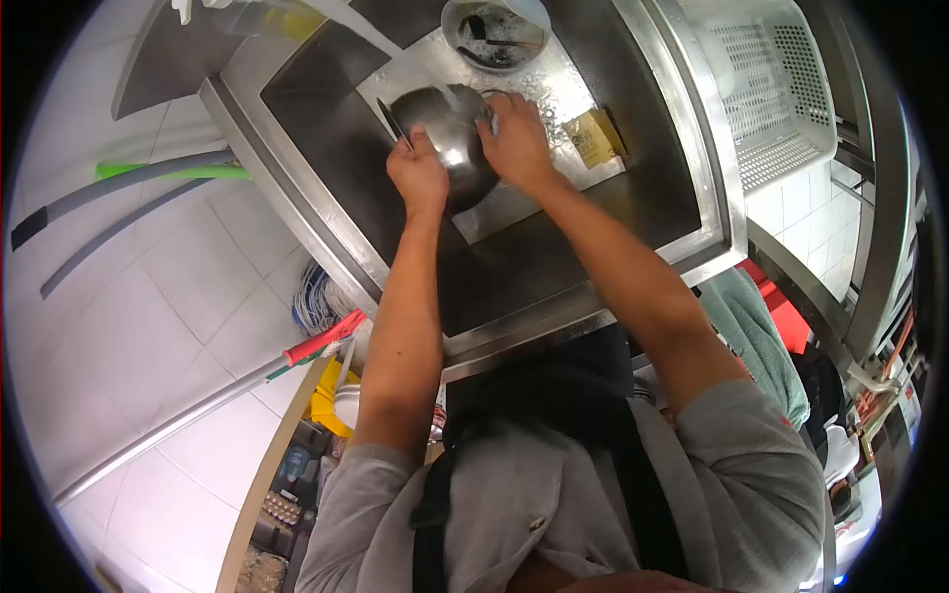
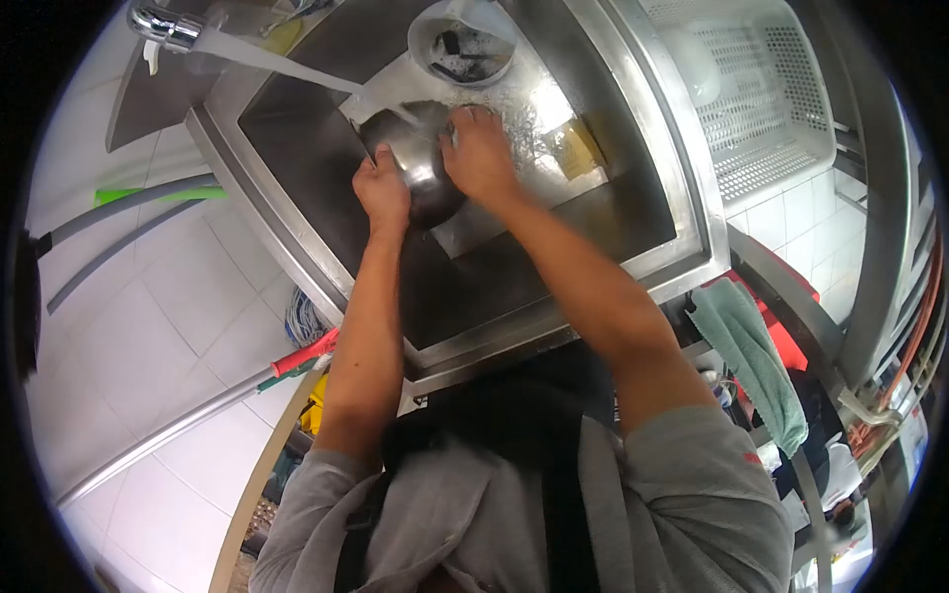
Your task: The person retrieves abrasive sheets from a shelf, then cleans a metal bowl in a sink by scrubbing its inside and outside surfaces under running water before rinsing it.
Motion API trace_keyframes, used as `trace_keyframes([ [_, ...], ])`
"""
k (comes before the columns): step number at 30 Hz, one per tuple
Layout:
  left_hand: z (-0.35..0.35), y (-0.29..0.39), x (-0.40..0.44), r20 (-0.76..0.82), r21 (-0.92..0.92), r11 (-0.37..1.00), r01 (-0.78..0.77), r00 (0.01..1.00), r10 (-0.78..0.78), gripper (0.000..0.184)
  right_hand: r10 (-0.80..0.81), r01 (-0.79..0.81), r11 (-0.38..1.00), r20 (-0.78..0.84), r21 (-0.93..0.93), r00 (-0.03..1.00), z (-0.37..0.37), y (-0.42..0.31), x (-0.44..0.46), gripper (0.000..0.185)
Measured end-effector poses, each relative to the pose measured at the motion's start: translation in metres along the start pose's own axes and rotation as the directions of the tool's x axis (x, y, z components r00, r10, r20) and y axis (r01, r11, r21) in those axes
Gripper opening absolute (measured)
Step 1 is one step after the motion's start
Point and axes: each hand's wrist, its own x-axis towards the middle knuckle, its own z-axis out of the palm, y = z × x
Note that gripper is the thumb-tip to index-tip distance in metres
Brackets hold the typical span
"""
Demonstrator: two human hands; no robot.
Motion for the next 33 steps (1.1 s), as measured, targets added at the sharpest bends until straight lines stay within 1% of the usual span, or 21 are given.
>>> trace_keyframes([
  [2, 0.001, -0.001, -0.005, -0.005, 0.044, 0.998, -0.037, 0.999, 0.037, 0.036, -0.045, 0.046, 0.999, -0.086, 0.009, 0.995, 0.021, -0.006, 0.021, 0.035],
  [5, -0.004, 0.000, -0.004, 0.010, -0.059, 0.995, -0.083, 0.996, 0.084, 0.041, -0.222, 0.221, 0.975, 0.080, 0.017, 0.972, 0.011, -0.045, 0.014, 0.036],
  [6, -0.007, -0.012, -0.001, 0.033, -0.016, 0.989, -0.147, 0.989, 0.147, 0.046, -0.284, 0.284, 0.959, 0.048, 0.017, 0.958, 0.017, -0.047, 0.005, 0.039],
  [9, -0.034, 0.021, -0.033, 0.200, 0.000, 0.996, -0.084, 0.976, 0.083, 0.050, -0.301, 0.306, 0.941, 0.056, -0.142, 0.952, 0.009, -0.034, 0.030, 0.043],
  [10, -0.042, 0.026, -0.042, 0.228, 0.028, 0.985, -0.169, 0.961, 0.159, 0.049, -0.215, 0.209, 0.976, 0.170, 0.053, 0.962, -0.004, -0.023, 0.049, 0.049],
  [13, -0.065, 0.023, -0.065, 0.246, -0.160, 0.983, 0.087, 0.968, -0.046, 0.048, 0.056, -0.114, 0.976, 0.292, 0.186, 0.955, -0.021, 0.011, 0.062, 0.054],
  [14, -0.069, 0.023, -0.066, 0.216, -0.287, 0.954, 0.083, 0.976, -0.020, 0.042, 0.106, -0.198, 0.940, 0.316, 0.277, 0.943, -0.023, 0.021, 0.062, 0.054],
  [16, -0.064, 0.012, -0.062, 0.166, -0.300, 0.948, 0.104, 0.984, -0.056, 0.042, 0.183, -0.353, 0.825, 0.382, 0.442, 0.906, -0.021, 0.031, 0.061, 0.054],
  [18, -0.053, -0.003, -0.049, 0.125, -0.301, 0.942, 0.149, 0.985, -0.116, 0.039, 0.083, -0.158, 0.908, 0.205, 0.388, 0.975, -0.018, 0.019, 0.058, 0.050],
  [19, -0.046, -0.006, -0.044, 0.101, -0.355, 0.915, 0.193, 0.981, -0.167, 0.039, 0.026, -0.066, 0.936, 0.119, 0.345, 0.993, -0.015, 0.010, 0.052, 0.049],
  [20, -0.039, -0.009, -0.039, 0.078, -0.408, 0.883, 0.233, 0.972, -0.220, 0.038, -0.084, 0.074, 0.964, 0.031, 0.254, 0.996, -0.011, 0.001, 0.043, 0.042],
  [21, -0.033, -0.011, -0.037, 0.059, -0.461, 0.845, 0.270, 0.960, -0.275, 0.038, -0.201, 0.199, 0.967, -0.004, 0.159, 0.980, -0.012, -0.010, 0.019, 0.040],
  [23, -0.021, -0.017, -0.032, 0.066, -0.599, 0.735, 0.317, 0.935, -0.349, 0.038, -0.433, 0.431, 0.901, -0.038, -0.053, 0.900, -0.019, -0.028, -0.022, 0.036],
  [24, -0.016, -0.017, -0.032, 0.080, -0.658, 0.671, 0.342, 0.918, -0.390, 0.039, -0.380, 0.379, 0.924, -0.010, -0.060, 0.925, -0.021, -0.026, -0.020, 0.035],
  [26, -0.029, -0.027, -0.056, 0.051, -0.338, 0.858, 0.387, 0.918, -0.394, 0.042, -0.271, 0.275, 0.960, 0.081, -0.055, 0.959, -0.020, -0.019, -0.028, 0.034],
  [27, -0.033, -0.026, -0.061, 0.035, -0.160, 0.911, 0.381, 0.924, -0.380, 0.043, -0.075, 0.068, 0.994, 0.082, 0.083, 0.994, -0.011, -0.004, -0.001, 0.033],
  [28, -0.021, -0.046, -0.068, -0.022, -0.178, 0.984, 0.004, 1.000, -0.008, 0.047, 0.007, -0.024, 0.994, 0.159, 0.105, 0.987, -0.003, 0.008, 0.017, 0.033],
  [29, -0.026, -0.049, -0.067, 0.016, -0.117, 0.992, 0.035, 0.999, -0.034, 0.048, 0.096, -0.125, 0.985, 0.231, 0.115, 0.968, 0.001, 0.015, 0.026, 0.033],
  [31, -0.031, -0.050, -0.065, 0.087, -0.001, 0.995, 0.098, 0.991, -0.097, 0.050, -0.173, 0.146, 0.979, 0.202, 0.141, 0.964, -0.006, -0.010, 0.002, 0.036],
  [32, -0.028, -0.030, -0.065, 0.130, -0.199, 0.974, 0.107, 0.988, -0.082, 0.050, -0.244, 0.213, 0.965, 0.233, 0.151, 0.941, -0.014, -0.023, -0.012, 0.037],
  [33, -0.030, -0.009, -0.064, 0.159, -0.152, 0.984, 0.097, 0.985, -0.073, 0.051, -0.199, 0.181, 0.977, 0.173, 0.116, 0.965, -0.016, -0.021, -0.010, 0.038],
])
